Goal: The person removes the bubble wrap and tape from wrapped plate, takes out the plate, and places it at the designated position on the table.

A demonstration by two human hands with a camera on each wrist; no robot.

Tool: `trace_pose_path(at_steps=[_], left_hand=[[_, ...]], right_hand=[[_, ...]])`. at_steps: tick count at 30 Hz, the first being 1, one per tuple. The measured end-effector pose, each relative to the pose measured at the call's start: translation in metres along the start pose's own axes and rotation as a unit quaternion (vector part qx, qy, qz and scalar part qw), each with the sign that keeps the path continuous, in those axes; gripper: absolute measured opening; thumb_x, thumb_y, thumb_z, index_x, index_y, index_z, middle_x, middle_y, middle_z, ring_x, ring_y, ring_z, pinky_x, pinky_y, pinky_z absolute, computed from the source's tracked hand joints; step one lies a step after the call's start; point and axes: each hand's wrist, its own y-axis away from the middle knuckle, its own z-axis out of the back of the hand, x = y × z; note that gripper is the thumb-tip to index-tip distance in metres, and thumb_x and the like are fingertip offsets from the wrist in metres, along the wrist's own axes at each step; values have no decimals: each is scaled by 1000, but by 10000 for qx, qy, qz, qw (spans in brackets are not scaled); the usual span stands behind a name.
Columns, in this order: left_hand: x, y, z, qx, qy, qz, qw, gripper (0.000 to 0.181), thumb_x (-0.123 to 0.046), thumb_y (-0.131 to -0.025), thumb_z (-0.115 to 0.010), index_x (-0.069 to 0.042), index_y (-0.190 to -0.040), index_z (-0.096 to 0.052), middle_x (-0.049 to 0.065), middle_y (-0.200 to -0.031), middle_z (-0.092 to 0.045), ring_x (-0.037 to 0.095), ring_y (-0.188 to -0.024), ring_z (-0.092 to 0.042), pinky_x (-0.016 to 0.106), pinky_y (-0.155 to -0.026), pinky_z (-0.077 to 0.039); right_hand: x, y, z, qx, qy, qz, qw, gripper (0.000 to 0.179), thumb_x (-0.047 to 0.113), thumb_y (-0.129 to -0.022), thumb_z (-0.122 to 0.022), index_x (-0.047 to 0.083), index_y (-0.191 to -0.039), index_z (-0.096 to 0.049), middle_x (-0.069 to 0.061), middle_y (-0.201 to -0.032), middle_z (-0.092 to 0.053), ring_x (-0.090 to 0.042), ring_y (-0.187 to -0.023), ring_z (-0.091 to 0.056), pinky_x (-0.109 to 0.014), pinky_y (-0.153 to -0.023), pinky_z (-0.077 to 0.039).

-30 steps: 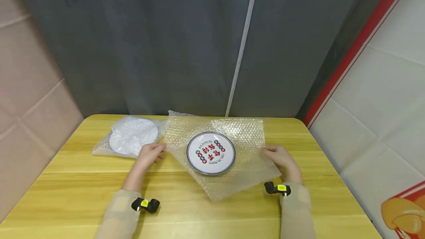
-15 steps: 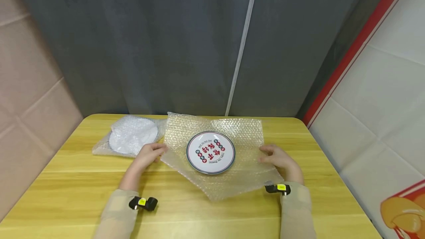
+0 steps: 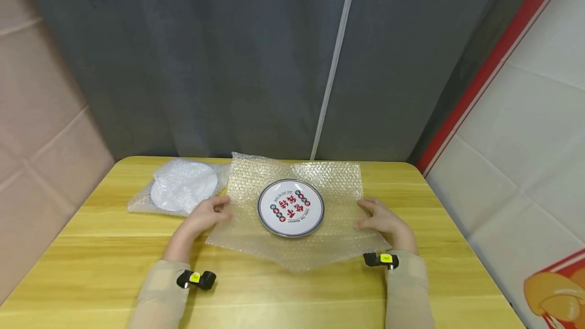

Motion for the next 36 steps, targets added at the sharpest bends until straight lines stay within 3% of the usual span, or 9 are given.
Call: trace_pose_path(at_steps=[6, 13, 16, 24, 31, 36], left_hand=[[-1, 3, 2, 240, -427, -488, 9976, 73, -12, -75, -77, 15, -134, -43, 28, -127, -52, 34, -104, -52, 46, -91, -44], [-4, 7, 0, 366, -1437, -600, 9871, 79, -19, -71, -80, 9, -136, -45, 25, -129, -48, 33, -103, -53, 51, -90, -43], [-7, 8, -1, 397, -1653, -588, 9837, 80, -21, -70, -80, 8, -137, -45, 24, -131, -46, 34, -104, -53, 53, -91, -42], [-12, 8, -5, 530, -1320, -431, 9889, 88, -14, -68, -81, 13, -139, -37, 30, -140, -32, 46, -125, -36, 57, -104, -30], [-13, 7, -13, 413, -1481, -488, 9869, 92, -15, -65, -83, 14, -138, -37, 29, -138, -33, 45, -128, -32, 56, -105, -28], [-14, 7, -15, 388, -1427, -367, 9883, 92, -14, -66, -83, 13, -140, -36, 28, -139, -31, 45, -129, -30, 57, -105, -27]], right_hand=[[-1, 0, 0, 175, 11, 17, 9998, 87, 18, -78, -79, -8, -145, -30, -28, -148, -19, -47, -135, -15, -62, -107, -15], [1, 0, 0, 401, -483, -283, 9976, 96, 16, -75, -81, -4, -149, -22, -25, -152, -10, -44, -138, -7, -62, -108, -11], [3, 1, 0, 486, -531, -324, 9969, 100, 15, -74, -83, -4, -149, -20, -25, -152, -8, -44, -138, -6, -62, -108, -11], [4, 2, 1, 747, -409, -423, 9955, 111, 16, -70, -86, -4, -151, -12, -25, -153, -2, -45, -139, -1, -62, -108, -9], [5, 3, 0, 758, 63, -319, 9966, 113, 20, -69, -86, -5, -150, -12, -25, -154, -1, -46, -139, -2, -63, -107, -10], [8, 4, -2, 692, 351, -267, 9966, 113, 19, -68, -86, -5, -150, -12, -26, -154, -3, -47, -138, -4, -63, -107, -11]])
